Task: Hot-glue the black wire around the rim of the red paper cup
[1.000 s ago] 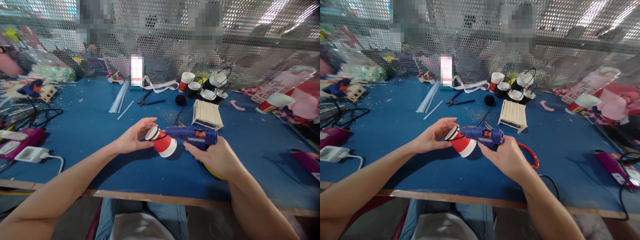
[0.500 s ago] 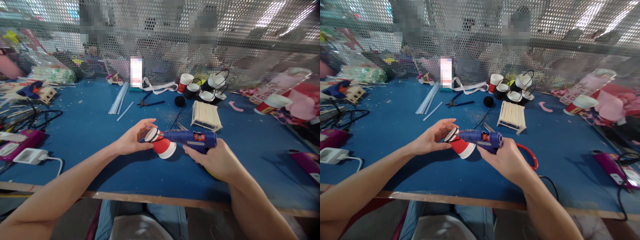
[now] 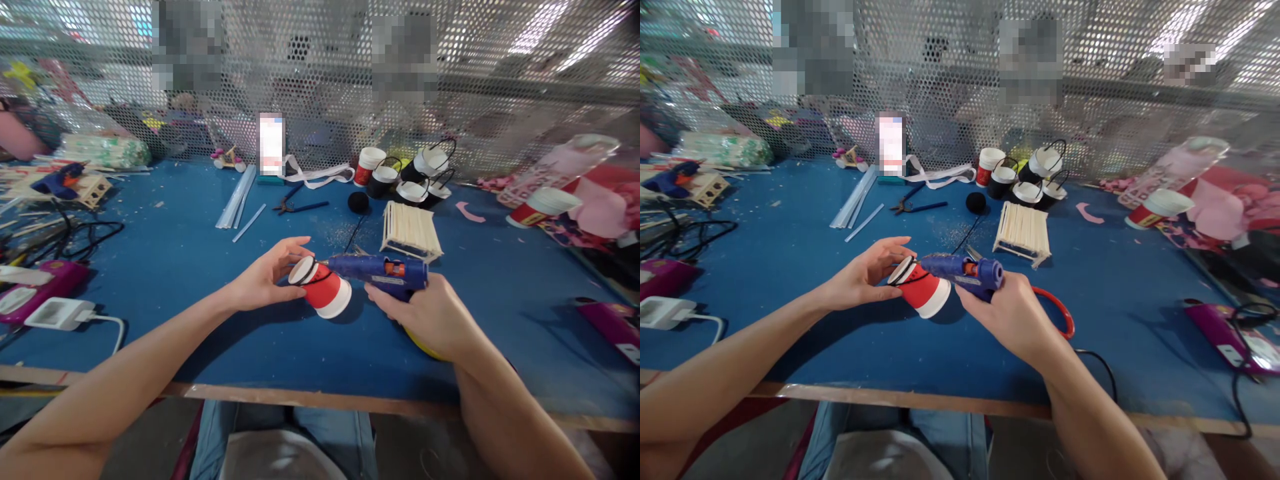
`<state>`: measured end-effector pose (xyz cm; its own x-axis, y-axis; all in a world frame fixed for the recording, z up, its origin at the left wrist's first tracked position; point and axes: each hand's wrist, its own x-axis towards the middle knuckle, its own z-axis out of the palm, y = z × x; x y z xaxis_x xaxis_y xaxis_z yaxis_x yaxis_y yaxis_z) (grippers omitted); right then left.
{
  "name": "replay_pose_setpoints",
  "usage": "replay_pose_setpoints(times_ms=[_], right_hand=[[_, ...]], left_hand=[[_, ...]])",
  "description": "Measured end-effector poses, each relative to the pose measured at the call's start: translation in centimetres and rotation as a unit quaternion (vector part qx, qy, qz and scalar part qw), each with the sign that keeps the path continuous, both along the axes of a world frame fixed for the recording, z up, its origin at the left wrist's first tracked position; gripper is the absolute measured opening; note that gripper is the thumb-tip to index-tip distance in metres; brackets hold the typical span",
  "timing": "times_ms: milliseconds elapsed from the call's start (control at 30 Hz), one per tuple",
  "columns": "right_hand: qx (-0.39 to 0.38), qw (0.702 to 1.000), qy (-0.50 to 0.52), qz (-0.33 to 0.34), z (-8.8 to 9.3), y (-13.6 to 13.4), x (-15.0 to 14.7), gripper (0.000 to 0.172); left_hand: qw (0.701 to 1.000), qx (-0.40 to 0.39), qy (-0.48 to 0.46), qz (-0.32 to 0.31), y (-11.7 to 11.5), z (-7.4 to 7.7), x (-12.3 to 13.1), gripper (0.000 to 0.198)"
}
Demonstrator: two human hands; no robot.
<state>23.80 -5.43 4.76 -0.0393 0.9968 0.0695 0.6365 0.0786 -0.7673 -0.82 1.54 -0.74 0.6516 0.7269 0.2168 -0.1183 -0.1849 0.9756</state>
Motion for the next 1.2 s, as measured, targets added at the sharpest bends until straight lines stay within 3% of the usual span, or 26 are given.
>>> replay_pose_setpoints(times_ms=[567,700,800,900,1000,1200], right_hand=[[-0.034,0.999,0.007,-0.022,0.7,0.0,0.6,0.024],[0.011,0.997,0.067,-0.029,1.2,1.0,1.6,0.023],[0.094,0.985,0.074,-0.122,1.2,2.6,3.2,0.033],[0.111,0.972,-0.070,-0.194,1.0,5.1,5.4,0.038],[0.078,0.933,-0.248,-0.250,0.6,7.8,7.5,0.042],[-0.009,0.895,-0.341,-0.287,-0.9,10.9,9.6,0.049]], left_hand=[[0.999,-0.016,-0.001,0.035,0.1,0.0,0.0,0.075],[0.997,-0.030,-0.021,0.072,0.3,-0.2,0.2,0.071],[0.994,-0.029,-0.037,0.102,0.6,-0.3,0.2,0.070],[0.992,-0.018,-0.025,0.123,0.7,-0.4,0.1,0.070],[0.991,-0.009,-0.012,0.135,0.7,-0.3,0.1,0.070],[0.990,0.013,0.003,0.143,0.4,0.0,0.2,0.071]])
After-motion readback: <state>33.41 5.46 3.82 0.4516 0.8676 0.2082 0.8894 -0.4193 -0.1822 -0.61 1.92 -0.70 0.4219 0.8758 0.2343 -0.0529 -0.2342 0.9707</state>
